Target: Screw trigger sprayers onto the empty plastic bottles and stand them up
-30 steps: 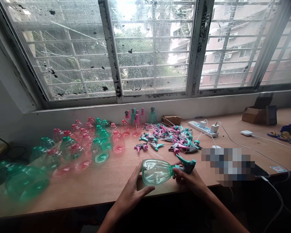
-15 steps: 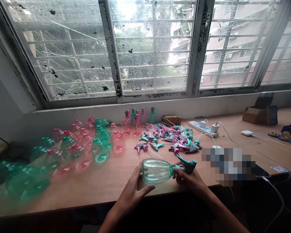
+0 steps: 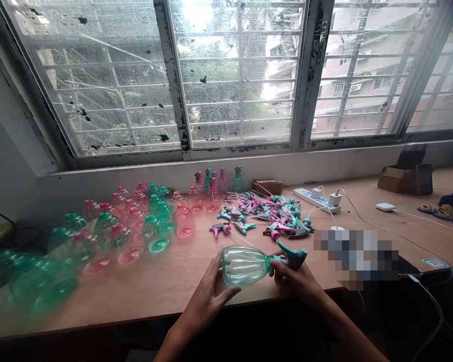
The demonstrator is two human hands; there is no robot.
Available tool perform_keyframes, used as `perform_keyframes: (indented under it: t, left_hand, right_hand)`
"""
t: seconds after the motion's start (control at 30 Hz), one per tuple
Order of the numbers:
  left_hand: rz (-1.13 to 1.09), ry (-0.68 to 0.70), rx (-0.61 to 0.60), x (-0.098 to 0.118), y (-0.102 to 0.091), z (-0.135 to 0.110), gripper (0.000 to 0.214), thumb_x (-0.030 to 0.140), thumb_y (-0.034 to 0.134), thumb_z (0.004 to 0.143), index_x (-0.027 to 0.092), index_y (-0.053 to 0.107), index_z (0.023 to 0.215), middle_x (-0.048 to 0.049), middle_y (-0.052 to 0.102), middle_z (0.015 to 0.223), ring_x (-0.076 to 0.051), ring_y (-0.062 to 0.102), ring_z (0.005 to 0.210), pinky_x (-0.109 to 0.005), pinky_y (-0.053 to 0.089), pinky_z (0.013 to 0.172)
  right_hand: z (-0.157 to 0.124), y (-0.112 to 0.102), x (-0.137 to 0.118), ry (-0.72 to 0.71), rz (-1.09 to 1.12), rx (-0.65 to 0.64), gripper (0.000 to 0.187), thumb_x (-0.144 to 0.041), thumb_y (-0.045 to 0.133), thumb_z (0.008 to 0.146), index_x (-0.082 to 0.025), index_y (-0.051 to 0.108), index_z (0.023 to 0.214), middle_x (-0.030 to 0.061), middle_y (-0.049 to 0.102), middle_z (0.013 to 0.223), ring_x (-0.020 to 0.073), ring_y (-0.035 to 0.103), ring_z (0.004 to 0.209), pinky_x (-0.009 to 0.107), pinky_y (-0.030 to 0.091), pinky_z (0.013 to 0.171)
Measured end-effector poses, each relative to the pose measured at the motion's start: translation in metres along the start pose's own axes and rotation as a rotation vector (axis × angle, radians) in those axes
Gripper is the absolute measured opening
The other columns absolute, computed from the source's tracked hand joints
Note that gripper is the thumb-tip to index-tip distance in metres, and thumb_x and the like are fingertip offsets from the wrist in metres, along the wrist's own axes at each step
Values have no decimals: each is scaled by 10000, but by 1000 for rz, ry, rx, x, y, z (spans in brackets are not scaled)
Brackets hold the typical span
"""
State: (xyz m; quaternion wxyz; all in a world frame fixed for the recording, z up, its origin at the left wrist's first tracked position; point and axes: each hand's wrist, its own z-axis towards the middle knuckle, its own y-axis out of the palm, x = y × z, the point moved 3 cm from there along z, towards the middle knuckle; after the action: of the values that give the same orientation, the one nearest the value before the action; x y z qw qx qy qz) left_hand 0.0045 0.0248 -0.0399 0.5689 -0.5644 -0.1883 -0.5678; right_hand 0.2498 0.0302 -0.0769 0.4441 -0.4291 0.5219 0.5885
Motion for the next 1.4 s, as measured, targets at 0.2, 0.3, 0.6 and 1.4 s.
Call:
perform_keyframes:
  t: [0.2,0.3,0.6,1.4]
  left_hand:
    - [29,14,26,-7,3,-2,929,334,707,865,300,106,1572,-115,377,1561,-338,389,1414,-484,326,1161]
    - [93,14,33,-2,1,-1,857,372,710,861,261,223,1558,-125,402,1547,-362,344,1434,-502,291,1178]
    - [77,17,25,-11,4,-1,1002,307,711,864,360,-5,1563,-88,322,1589,-313,414,1402,-467,325,1162]
    - [79,34,26,0,0,0,753,392,669,892,257,293,1531,-110,413,1543,-326,355,1435,-475,273,1194]
  right_hand:
    - [1,-1,2,14,15,-14,389,-495,783,776,-191,621,956,-24,652,632,119,553,422,203,418,367]
    - [2,-1,2,-37,-44,-46,368,-462,799,770,-175,643,939,-4,683,651,118,560,425,220,445,389]
    - [3,-3,5,3,-14,-31,384,-488,782,780,-185,637,966,-16,666,634,114,562,408,188,403,348]
    - [4,-1,2,-34,-39,-78,379,-470,793,772,-175,647,960,-1,694,671,118,578,407,208,405,349]
